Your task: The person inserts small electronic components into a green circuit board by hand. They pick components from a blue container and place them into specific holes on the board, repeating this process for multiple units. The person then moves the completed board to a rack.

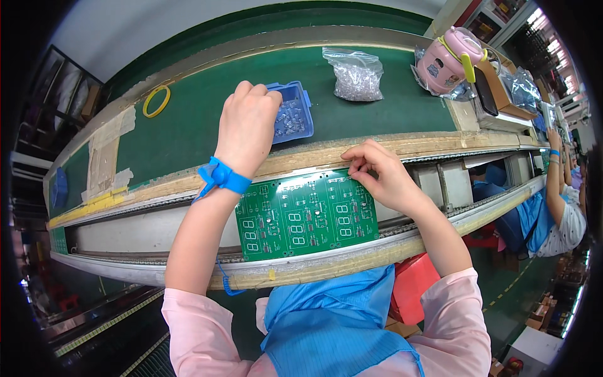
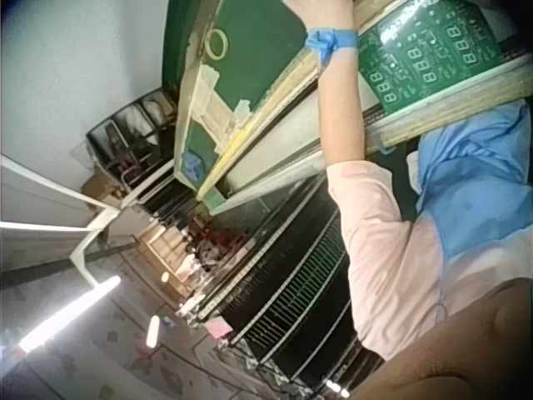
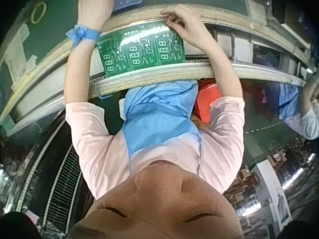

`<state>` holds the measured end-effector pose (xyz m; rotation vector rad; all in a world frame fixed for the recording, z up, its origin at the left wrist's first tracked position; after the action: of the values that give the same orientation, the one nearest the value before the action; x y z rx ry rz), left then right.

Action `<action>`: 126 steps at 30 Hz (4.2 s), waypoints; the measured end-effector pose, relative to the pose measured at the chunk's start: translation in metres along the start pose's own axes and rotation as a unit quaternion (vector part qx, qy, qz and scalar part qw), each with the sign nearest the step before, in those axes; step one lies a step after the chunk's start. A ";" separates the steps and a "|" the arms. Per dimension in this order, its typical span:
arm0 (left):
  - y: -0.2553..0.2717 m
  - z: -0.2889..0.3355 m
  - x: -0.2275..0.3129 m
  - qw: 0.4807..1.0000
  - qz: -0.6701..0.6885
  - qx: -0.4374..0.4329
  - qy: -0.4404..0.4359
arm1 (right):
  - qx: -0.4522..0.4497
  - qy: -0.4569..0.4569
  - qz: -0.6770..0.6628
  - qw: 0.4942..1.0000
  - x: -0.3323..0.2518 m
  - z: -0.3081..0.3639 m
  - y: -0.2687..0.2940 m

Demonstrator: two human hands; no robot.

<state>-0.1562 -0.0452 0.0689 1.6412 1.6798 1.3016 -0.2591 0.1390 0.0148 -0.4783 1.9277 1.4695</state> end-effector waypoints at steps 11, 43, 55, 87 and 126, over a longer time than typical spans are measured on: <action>0.016 0.049 0.071 0.953 0.300 0.046 0.004 | 0.000 0.011 0.022 1.000 -0.004 0.000 0.001; -0.055 0.084 0.040 0.809 0.545 -0.008 0.219 | 0.021 0.027 0.074 0.997 -0.014 0.004 -0.006; -0.060 0.085 0.039 0.772 0.580 -0.038 0.257 | -0.023 0.047 0.134 0.990 -0.022 0.005 -0.009; -0.052 0.070 0.066 0.948 0.317 -0.015 0.034 | -0.115 0.085 0.381 0.914 -0.070 -0.153 -0.066; -0.056 0.062 0.085 0.965 0.259 -0.036 0.011 | 0.077 0.023 0.188 0.979 0.023 -0.034 0.012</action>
<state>-0.1493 0.0621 0.0180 2.1128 1.2307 1.5947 -0.2924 0.1123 0.0126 -0.0780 2.2384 1.5282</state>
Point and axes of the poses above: each hand's wrist, its own z-axis away from the middle knuckle, its own y-axis out of the back of the hand, x = y × z, the point moved 6 cm from there along -z, towards the middle knuckle, and after that the axes turned 15 degrees about z, right-handed, at the moved point
